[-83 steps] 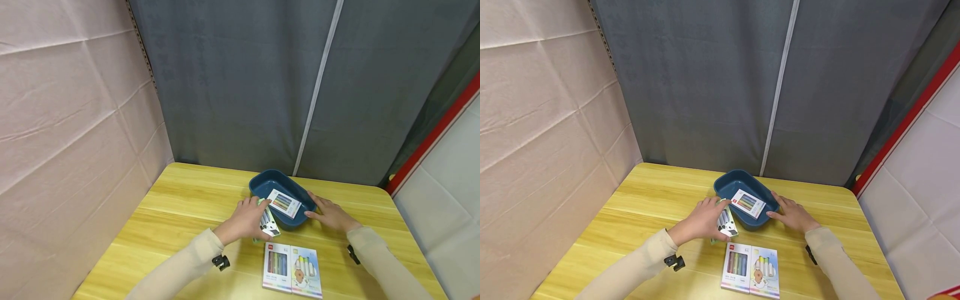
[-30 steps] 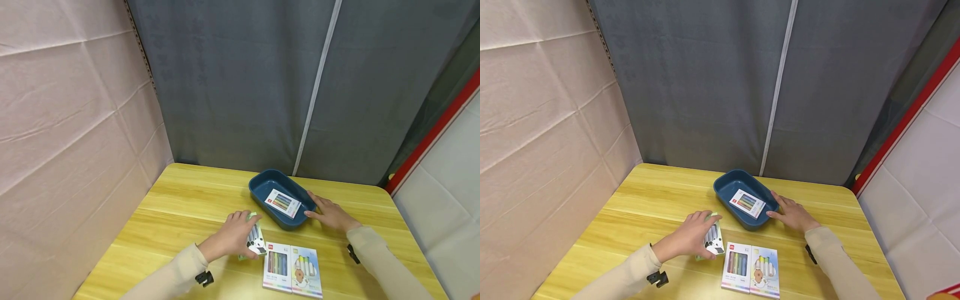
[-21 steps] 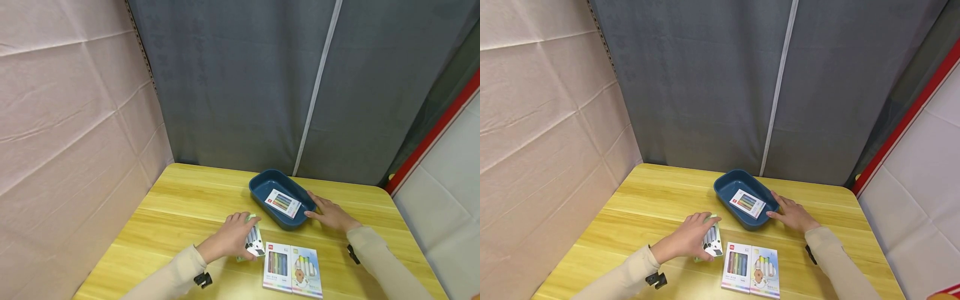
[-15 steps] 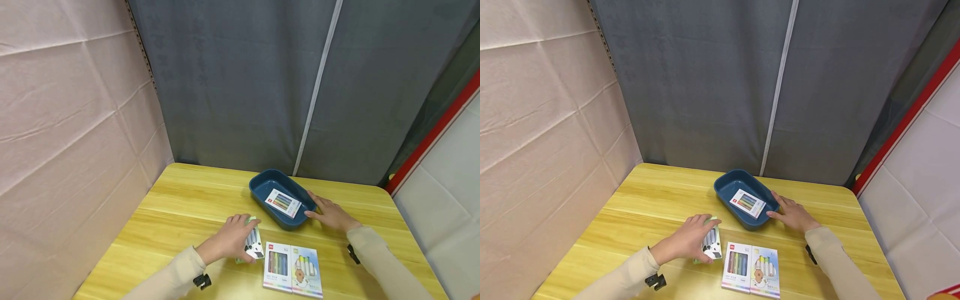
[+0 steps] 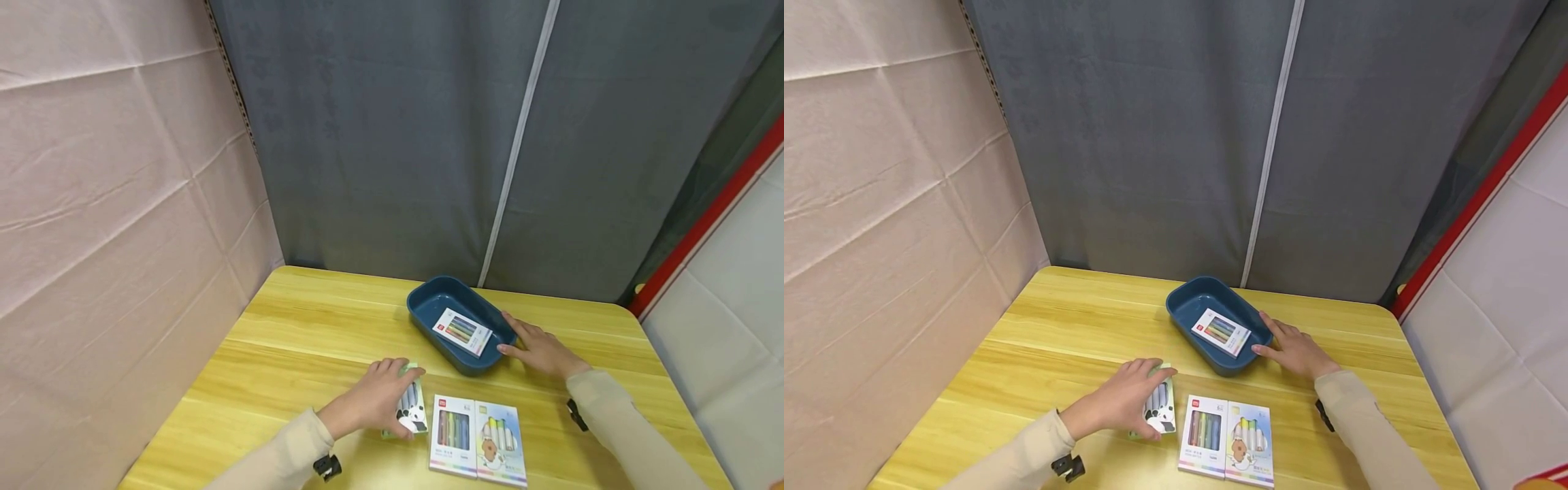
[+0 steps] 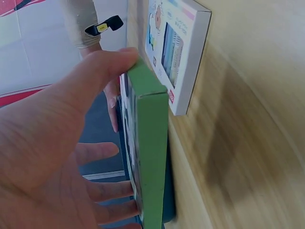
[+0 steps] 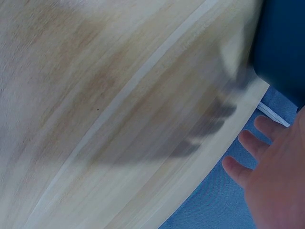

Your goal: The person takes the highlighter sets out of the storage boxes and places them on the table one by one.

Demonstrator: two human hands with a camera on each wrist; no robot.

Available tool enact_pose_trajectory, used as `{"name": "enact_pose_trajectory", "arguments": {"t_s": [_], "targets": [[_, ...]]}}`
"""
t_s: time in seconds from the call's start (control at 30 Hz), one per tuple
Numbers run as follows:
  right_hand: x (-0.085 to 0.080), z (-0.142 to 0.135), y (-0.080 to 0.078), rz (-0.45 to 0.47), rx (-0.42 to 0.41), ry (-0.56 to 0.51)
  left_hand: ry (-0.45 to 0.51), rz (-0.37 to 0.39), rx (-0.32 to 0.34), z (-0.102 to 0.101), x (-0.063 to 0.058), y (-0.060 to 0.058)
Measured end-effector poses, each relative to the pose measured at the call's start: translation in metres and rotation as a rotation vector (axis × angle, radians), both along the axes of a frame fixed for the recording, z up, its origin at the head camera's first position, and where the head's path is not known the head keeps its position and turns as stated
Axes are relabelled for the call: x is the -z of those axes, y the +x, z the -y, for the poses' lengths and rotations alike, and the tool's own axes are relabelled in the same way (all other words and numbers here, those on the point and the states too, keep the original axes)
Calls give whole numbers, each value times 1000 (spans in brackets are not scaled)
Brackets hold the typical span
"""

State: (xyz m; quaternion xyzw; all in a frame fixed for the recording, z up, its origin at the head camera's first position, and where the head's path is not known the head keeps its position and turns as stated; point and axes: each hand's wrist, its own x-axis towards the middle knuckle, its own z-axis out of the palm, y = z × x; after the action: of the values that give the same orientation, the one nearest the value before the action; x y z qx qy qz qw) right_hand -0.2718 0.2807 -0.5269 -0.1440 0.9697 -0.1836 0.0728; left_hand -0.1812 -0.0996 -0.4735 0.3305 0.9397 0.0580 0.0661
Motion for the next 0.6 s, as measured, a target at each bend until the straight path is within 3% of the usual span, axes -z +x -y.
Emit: {"name": "enact_pose_trajectory", "arguments": {"t_s": [0.6], "targets": [[1,-1,0,-6,-3,-8,-29,-11,62,5,19,3]]}}
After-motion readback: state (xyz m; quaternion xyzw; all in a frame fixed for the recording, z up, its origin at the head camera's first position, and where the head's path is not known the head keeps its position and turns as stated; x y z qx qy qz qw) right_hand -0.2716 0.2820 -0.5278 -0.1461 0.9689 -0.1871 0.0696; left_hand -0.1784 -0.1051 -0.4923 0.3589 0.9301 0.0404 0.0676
